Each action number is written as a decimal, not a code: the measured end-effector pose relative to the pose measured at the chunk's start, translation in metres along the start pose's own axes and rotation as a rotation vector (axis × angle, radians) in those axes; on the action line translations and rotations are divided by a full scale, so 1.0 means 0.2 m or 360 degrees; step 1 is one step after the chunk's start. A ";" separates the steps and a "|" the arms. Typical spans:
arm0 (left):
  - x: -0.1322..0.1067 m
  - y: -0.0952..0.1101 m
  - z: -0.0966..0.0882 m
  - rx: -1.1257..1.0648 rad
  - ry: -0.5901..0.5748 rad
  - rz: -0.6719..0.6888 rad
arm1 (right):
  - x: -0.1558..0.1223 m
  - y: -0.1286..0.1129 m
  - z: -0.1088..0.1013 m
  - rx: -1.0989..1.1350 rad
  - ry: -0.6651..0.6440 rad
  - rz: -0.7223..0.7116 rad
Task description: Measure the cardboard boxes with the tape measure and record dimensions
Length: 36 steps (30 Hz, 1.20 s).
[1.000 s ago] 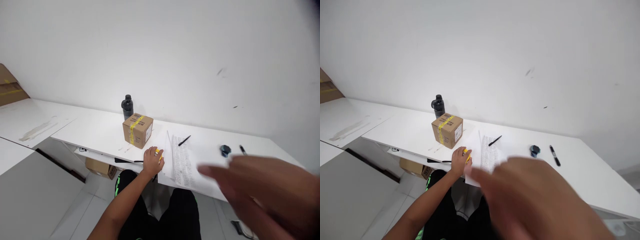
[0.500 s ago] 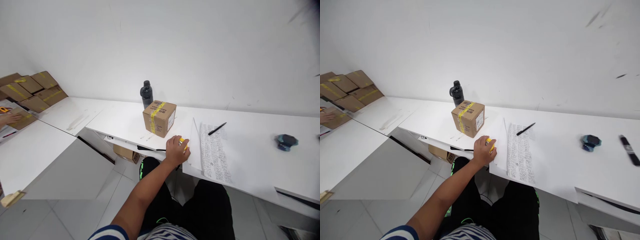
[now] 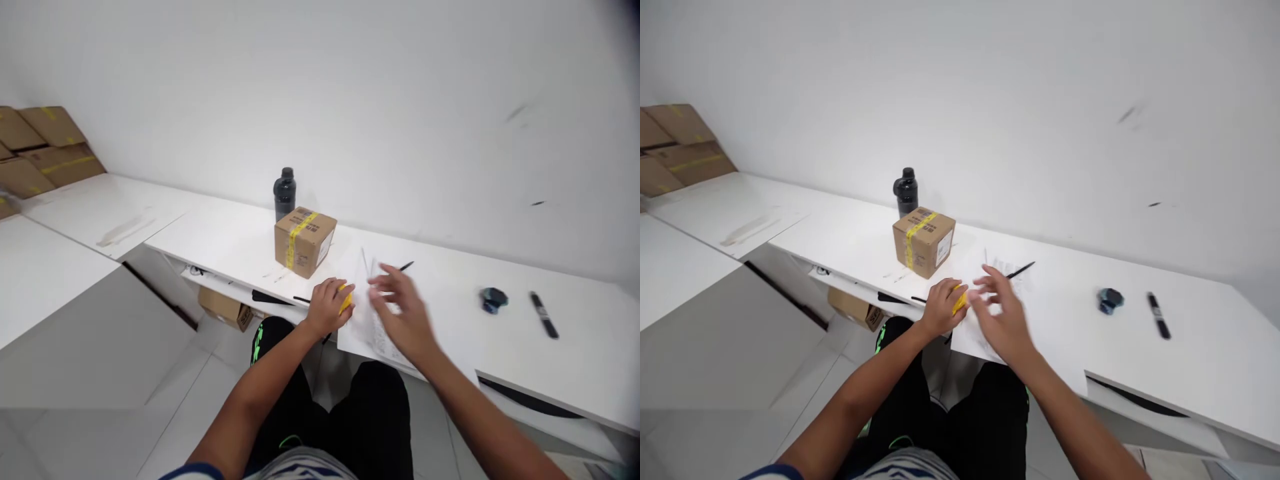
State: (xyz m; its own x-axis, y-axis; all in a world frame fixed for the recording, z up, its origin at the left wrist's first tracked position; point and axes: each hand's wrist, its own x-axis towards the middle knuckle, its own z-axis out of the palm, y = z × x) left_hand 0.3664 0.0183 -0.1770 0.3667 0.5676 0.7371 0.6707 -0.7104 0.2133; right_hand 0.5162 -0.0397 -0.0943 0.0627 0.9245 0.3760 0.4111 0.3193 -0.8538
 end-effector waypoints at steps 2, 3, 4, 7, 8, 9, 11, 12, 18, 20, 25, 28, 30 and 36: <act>0.03 -0.01 -0.06 -0.0027 0.0179 0.0138 | 0.06 -0.03 0.03 0.0177 -0.0140 0.0276; 0.05 -0.01 -0.09 -0.0032 0.0235 0.0202 | 0.10 -0.06 0.06 0.0320 -0.0282 0.0392; 0.08 -0.02 -0.13 -0.0031 0.0269 0.0259 | 0.14 -0.08 0.08 0.0471 -0.0446 0.0451; 0.20 -0.07 -0.24 0.0005 0.0328 0.0372 | 0.24 -0.18 0.12 0.0814 -0.0760 0.0357; 0.25 -0.09 -0.28 0.0034 0.0366 0.0383 | 0.27 -0.21 0.13 0.0874 -0.0760 0.0316; 0.31 -0.12 -0.32 0.0073 0.0404 0.0371 | 0.31 -0.24 0.15 0.0906 -0.0707 0.0292; 0.41 -0.18 -0.41 0.0159 0.0426 0.0251 | 0.42 -0.28 0.18 0.0875 -0.0494 0.0272; 0.45 -0.22 -0.45 0.0186 0.0399 0.0126 | 0.49 -0.30 0.20 0.0808 -0.0364 0.0244; 0.59 -0.57 -0.57 -0.0463 0.0362 -0.1402 | 0.98 -0.38 0.39 0.0191 -0.0289 -0.0234; 0.58 -0.66 -0.55 -0.1108 0.0281 -0.1671 | 1.09 -0.38 0.47 0.0108 -0.0397 -0.0295; 0.54 -0.74 -0.52 -0.1654 0.0261 -0.1728 | 1.18 -0.32 0.65 -0.0076 -0.0413 -0.0154; 0.54 -0.73 -0.52 -0.1706 0.0257 -0.1710 | 1.19 -0.26 0.70 -0.0220 -0.0424 -0.0232; 0.53 -0.73 -0.52 -0.1787 0.0265 -0.1656 | 1.19 -0.23 0.71 -0.0251 -0.0432 -0.0278; 0.53 -0.75 -0.46 -0.1954 0.0322 -0.1510 | 1.20 -0.18 0.72 -0.0154 -0.0403 -0.0210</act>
State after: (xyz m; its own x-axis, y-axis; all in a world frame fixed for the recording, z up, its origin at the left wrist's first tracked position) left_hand 0.2454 0.1456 -0.0715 -0.0260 0.9961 0.0847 -0.3553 -0.0884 0.9306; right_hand 0.3858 0.1996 -0.0251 -0.2207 0.9028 0.3692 0.4863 0.4300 -0.7607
